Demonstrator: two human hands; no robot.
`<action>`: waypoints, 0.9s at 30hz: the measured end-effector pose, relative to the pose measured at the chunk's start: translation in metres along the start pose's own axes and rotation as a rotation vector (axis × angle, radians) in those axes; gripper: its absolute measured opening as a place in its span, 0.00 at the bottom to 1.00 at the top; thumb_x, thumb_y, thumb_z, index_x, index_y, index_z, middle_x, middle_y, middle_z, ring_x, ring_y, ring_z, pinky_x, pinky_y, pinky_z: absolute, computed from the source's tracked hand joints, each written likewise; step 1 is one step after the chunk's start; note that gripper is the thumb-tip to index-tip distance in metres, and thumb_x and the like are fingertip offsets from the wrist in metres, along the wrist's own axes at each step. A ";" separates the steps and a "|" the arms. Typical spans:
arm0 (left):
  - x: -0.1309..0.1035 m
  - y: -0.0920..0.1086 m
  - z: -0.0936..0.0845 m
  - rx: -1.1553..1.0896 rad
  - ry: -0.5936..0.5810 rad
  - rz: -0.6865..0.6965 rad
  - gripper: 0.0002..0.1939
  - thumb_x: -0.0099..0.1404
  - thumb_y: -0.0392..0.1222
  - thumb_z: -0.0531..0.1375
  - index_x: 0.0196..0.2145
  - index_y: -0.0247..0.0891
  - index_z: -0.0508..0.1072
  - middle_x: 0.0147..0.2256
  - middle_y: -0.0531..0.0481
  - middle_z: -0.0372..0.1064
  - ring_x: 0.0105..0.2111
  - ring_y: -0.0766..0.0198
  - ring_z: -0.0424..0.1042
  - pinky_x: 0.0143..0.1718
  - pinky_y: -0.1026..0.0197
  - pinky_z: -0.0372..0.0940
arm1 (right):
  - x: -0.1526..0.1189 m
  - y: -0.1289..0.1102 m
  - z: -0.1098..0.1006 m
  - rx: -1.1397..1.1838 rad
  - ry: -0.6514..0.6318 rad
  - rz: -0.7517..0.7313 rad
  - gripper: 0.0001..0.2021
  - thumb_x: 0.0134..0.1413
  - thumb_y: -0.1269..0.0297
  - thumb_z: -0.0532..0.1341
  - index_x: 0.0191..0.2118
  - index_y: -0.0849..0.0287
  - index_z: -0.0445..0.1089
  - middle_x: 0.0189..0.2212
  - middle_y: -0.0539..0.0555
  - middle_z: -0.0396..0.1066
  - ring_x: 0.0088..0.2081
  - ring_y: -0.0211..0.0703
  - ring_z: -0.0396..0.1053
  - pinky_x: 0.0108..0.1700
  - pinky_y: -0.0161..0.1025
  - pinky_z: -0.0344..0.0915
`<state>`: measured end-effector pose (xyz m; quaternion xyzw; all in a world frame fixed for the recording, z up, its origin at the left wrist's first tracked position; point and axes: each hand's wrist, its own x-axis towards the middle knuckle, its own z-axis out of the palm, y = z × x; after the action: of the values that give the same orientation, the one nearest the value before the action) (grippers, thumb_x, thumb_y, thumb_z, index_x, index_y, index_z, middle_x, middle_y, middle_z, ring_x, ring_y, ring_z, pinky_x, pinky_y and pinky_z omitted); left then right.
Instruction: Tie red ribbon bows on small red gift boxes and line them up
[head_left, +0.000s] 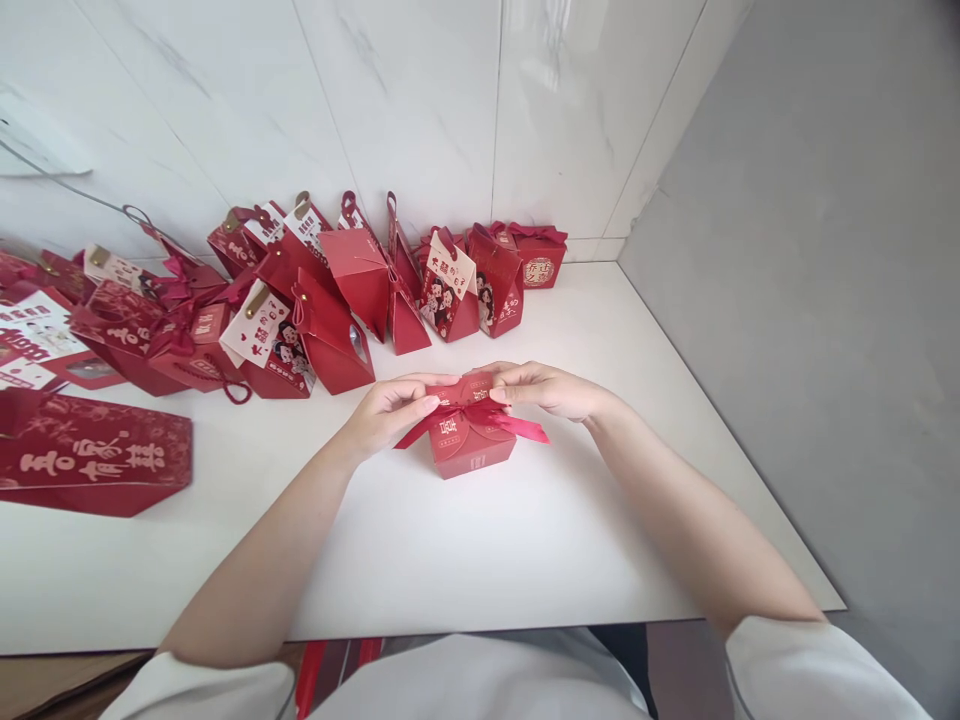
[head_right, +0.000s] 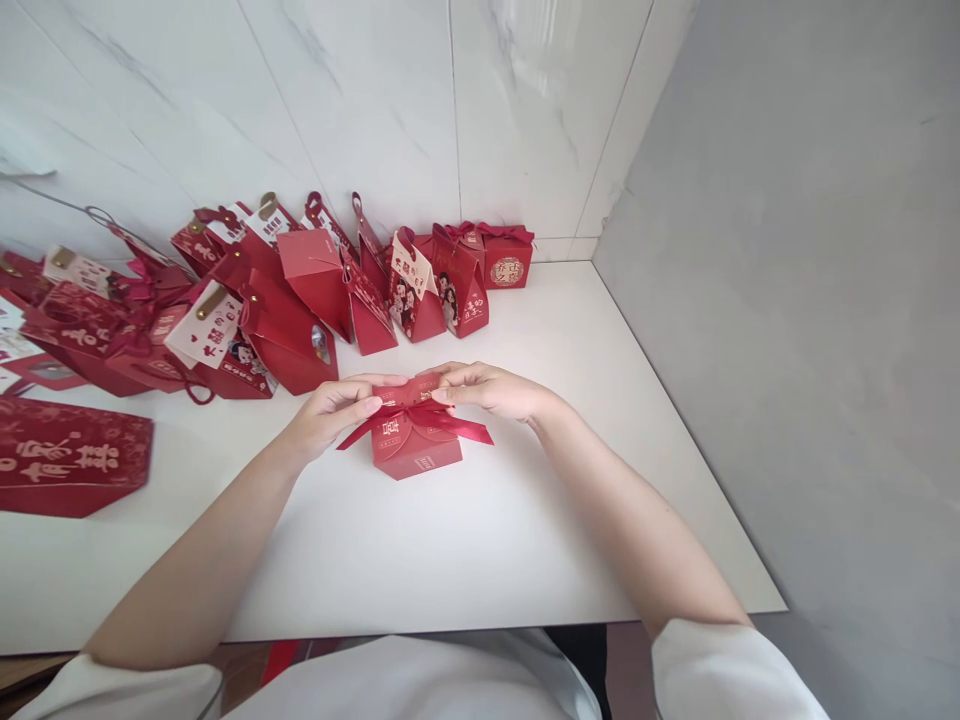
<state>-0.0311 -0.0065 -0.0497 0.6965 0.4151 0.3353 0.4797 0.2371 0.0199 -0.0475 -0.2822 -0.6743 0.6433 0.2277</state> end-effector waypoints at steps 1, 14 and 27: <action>0.000 0.000 0.001 -0.016 0.014 -0.002 0.23 0.65 0.52 0.62 0.18 0.37 0.66 0.54 0.39 0.73 0.47 0.49 0.75 0.44 0.49 0.70 | 0.000 -0.001 0.001 -0.008 0.010 -0.006 0.17 0.58 0.46 0.63 0.37 0.54 0.80 0.61 0.54 0.65 0.60 0.51 0.63 0.64 0.49 0.55; -0.004 0.016 0.039 0.265 0.202 0.111 0.09 0.61 0.49 0.66 0.31 0.42 0.77 0.49 0.45 0.69 0.52 0.55 0.70 0.57 0.51 0.65 | 0.000 -0.015 0.015 0.056 0.088 -0.081 0.18 0.61 0.45 0.59 0.41 0.51 0.81 0.60 0.51 0.67 0.62 0.51 0.62 0.65 0.46 0.55; -0.005 0.014 0.037 0.215 0.074 0.002 0.07 0.61 0.46 0.65 0.31 0.41 0.74 0.53 0.46 0.68 0.57 0.53 0.67 0.60 0.51 0.61 | 0.007 -0.007 0.019 -0.037 0.215 -0.081 0.22 0.63 0.44 0.56 0.32 0.57 0.78 0.56 0.55 0.67 0.59 0.48 0.65 0.64 0.47 0.56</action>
<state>0.0021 -0.0280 -0.0486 0.7313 0.4656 0.3149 0.3864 0.2188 0.0102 -0.0426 -0.3263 -0.6686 0.5869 0.3194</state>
